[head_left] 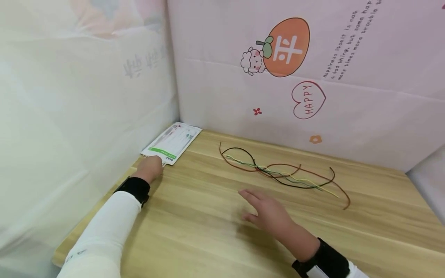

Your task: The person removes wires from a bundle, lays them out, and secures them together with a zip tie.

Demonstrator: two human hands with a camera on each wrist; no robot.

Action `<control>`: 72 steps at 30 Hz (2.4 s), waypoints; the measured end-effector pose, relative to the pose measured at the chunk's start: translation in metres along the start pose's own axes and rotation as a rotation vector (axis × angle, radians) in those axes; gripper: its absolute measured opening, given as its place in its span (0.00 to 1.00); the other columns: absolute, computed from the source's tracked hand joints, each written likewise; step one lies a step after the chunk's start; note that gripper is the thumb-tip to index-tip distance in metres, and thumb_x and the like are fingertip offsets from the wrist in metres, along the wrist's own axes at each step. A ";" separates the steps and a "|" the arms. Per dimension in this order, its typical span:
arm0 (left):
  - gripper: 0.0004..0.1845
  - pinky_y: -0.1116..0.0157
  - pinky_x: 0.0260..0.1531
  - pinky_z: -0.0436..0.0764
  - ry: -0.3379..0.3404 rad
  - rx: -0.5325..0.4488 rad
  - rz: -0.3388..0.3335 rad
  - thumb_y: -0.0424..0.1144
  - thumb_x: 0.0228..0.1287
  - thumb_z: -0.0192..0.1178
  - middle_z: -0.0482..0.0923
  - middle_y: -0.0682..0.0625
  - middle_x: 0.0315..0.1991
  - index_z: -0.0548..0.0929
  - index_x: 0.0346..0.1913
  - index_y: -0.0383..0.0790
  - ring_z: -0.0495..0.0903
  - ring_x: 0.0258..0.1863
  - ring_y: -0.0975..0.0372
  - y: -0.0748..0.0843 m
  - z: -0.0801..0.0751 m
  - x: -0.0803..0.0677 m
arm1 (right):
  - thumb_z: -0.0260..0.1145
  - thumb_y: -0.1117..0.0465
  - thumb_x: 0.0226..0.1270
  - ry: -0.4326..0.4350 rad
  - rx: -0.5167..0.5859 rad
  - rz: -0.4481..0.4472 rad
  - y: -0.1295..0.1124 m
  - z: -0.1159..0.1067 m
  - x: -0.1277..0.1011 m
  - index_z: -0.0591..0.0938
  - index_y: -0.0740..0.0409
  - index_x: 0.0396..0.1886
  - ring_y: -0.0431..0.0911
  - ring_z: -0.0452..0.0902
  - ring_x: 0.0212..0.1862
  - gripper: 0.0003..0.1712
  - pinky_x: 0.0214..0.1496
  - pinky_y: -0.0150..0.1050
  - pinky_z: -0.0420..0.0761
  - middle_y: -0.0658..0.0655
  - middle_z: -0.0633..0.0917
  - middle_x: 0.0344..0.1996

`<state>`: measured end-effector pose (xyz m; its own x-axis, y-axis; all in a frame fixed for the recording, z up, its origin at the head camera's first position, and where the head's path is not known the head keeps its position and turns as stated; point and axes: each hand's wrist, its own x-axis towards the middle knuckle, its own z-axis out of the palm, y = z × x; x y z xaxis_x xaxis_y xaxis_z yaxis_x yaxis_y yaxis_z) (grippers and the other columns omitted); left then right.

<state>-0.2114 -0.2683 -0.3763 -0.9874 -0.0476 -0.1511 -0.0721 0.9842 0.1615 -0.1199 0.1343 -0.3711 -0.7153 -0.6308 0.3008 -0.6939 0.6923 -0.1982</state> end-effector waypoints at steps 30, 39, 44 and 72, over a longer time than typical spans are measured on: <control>0.11 0.48 0.31 0.80 0.234 -0.062 -0.151 0.26 0.65 0.46 0.80 0.29 0.40 0.81 0.38 0.25 0.81 0.38 0.41 -0.012 -0.007 -0.035 | 0.75 0.50 0.55 0.071 -0.045 -0.027 0.009 0.000 -0.008 0.76 0.55 0.62 0.54 0.79 0.53 0.35 0.49 0.49 0.80 0.58 0.81 0.55; 0.10 0.47 0.36 0.74 0.498 -0.360 -0.121 0.32 0.70 0.48 0.78 0.31 0.39 0.76 0.42 0.26 0.77 0.37 0.41 -0.018 -0.019 -0.037 | 0.74 0.50 0.57 0.066 -0.033 0.006 0.011 0.002 -0.010 0.75 0.53 0.64 0.54 0.79 0.53 0.35 0.50 0.49 0.80 0.57 0.80 0.56; 0.12 0.48 0.42 0.74 0.666 -0.515 -0.160 0.34 0.75 0.45 0.78 0.32 0.41 0.73 0.48 0.27 0.77 0.41 0.42 -0.005 -0.039 -0.039 | 0.74 0.52 0.57 0.082 -0.028 0.004 0.012 0.001 -0.011 0.75 0.54 0.64 0.53 0.79 0.53 0.35 0.50 0.48 0.80 0.58 0.80 0.56; 0.12 0.75 0.32 0.78 0.665 -0.980 0.344 0.26 0.67 0.52 0.81 0.33 0.38 0.78 0.50 0.25 0.75 0.27 0.72 0.161 -0.105 -0.063 | 0.75 0.59 0.56 0.186 -0.058 0.010 0.040 -0.024 -0.034 0.73 0.58 0.65 0.54 0.80 0.51 0.36 0.48 0.48 0.80 0.59 0.82 0.51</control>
<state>-0.1756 -0.1245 -0.2380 -0.8350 -0.1707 0.5231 0.4135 0.4326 0.8012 -0.1216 0.1919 -0.3670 -0.6906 -0.5519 0.4674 -0.6772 0.7204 -0.1499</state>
